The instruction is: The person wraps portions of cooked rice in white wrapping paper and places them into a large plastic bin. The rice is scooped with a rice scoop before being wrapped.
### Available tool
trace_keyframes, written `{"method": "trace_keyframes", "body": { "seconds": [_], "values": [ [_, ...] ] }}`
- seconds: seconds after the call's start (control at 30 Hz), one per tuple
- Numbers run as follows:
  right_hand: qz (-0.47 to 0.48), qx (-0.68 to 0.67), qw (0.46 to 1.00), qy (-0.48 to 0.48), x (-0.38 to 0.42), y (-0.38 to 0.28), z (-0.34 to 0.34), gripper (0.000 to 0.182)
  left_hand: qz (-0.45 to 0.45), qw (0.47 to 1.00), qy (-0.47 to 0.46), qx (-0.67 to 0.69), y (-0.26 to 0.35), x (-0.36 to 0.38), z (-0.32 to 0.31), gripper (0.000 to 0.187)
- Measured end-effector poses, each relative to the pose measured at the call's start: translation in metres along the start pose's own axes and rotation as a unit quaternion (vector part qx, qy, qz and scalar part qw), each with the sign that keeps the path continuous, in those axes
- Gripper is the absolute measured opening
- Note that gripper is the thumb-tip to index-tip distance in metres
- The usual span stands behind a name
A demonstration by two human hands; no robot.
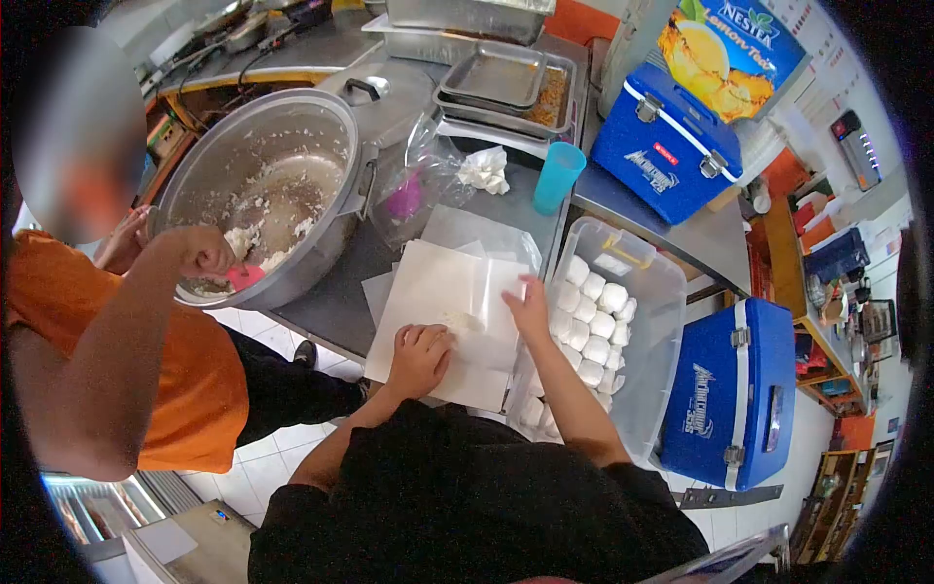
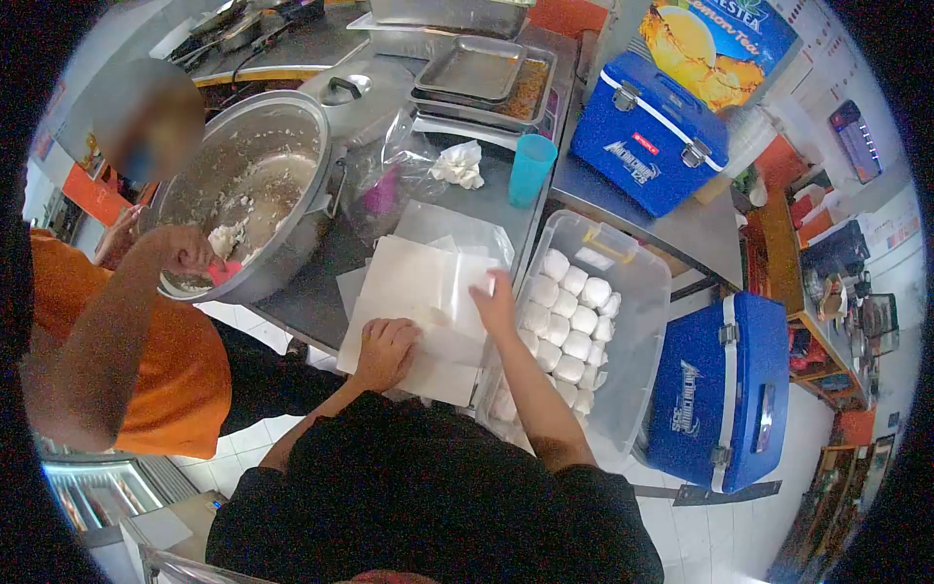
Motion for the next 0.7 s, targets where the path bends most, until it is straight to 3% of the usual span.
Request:
{"method": "trace_keyframes", "body": {
  "seconds": [0.07,0.13,0.17,0.2,0.27,0.3,0.37,0.4,0.43,0.47,0.5,0.53,0.63,0.7],
  "values": [
    [0.026,0.005,0.999,0.027,-0.015,-0.024,-0.005,0.048,0.000,1.000,-0.011,0.001,-0.003,-0.008,0.000,0.035],
    [-0.050,-0.120,0.991,0.016,-0.018,-0.060,-0.006,0.054,0.029,0.999,-0.036,0.000,-0.008,-0.021,0.001,0.032],
    [-0.048,-0.121,0.991,0.017,-0.012,-0.074,-0.001,0.054,0.059,0.996,-0.062,0.003,-0.010,-0.028,0.000,0.029],
    [-0.025,-0.096,0.994,-0.036,-0.001,-0.084,0.006,0.050,0.057,0.997,-0.060,0.003,-0.010,-0.038,0.003,0.029],
    [-0.003,-0.067,0.994,-0.090,0.021,-0.096,0.015,0.046,0.136,0.988,0.074,0.020,-0.010,-0.058,0.017,0.029],
    [0.100,0.002,0.990,-0.099,0.033,-0.101,0.018,0.038,0.136,0.988,0.073,0.024,-0.012,-0.066,0.022,0.029],
    [0.253,0.133,0.956,-0.063,0.062,-0.116,0.018,0.024,-0.008,0.994,0.082,-0.065,-0.020,-0.083,0.029,0.022],
    [0.305,0.194,0.932,-0.017,0.076,-0.123,0.012,0.019,-0.069,0.996,0.037,-0.048,-0.027,-0.087,0.028,0.014],
    [0.305,0.198,0.922,-0.132,0.087,-0.117,0.004,0.021,-0.071,0.996,0.038,-0.047,-0.029,-0.090,0.027,0.014],
    [0.300,0.199,0.900,-0.245,0.095,-0.112,-0.007,0.023,-0.069,0.997,-0.028,-0.003,-0.031,-0.091,0.024,0.009],
    [0.380,0.111,0.866,-0.306,0.103,-0.119,-0.024,0.026,-0.066,0.993,-0.094,0.040,-0.030,-0.091,0.023,0.008],
    [0.381,0.144,0.848,-0.339,0.107,-0.114,-0.041,0.033,-0.069,0.992,-0.095,0.039,-0.029,-0.089,0.026,0.008],
    [0.395,0.262,0.821,-0.319,0.102,-0.083,-0.057,0.036,-0.087,0.982,-0.167,0.006,-0.022,-0.077,0.033,0.015],
    [0.406,0.261,0.812,-0.328,0.099,-0.075,-0.047,0.035,-0.029,0.976,-0.214,-0.016,-0.015,-0.057,0.033,0.018]
  ]
}}
Point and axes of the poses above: each hand's wrist, its own x-axis away from the middle knuckle, its own z-axis out of the back of the hand, y = z × x, the point moved 1 cm from there along -x, towards the middle knuckle, and after that the axes turned 15 degrees about -x, right-handed, at the moved point
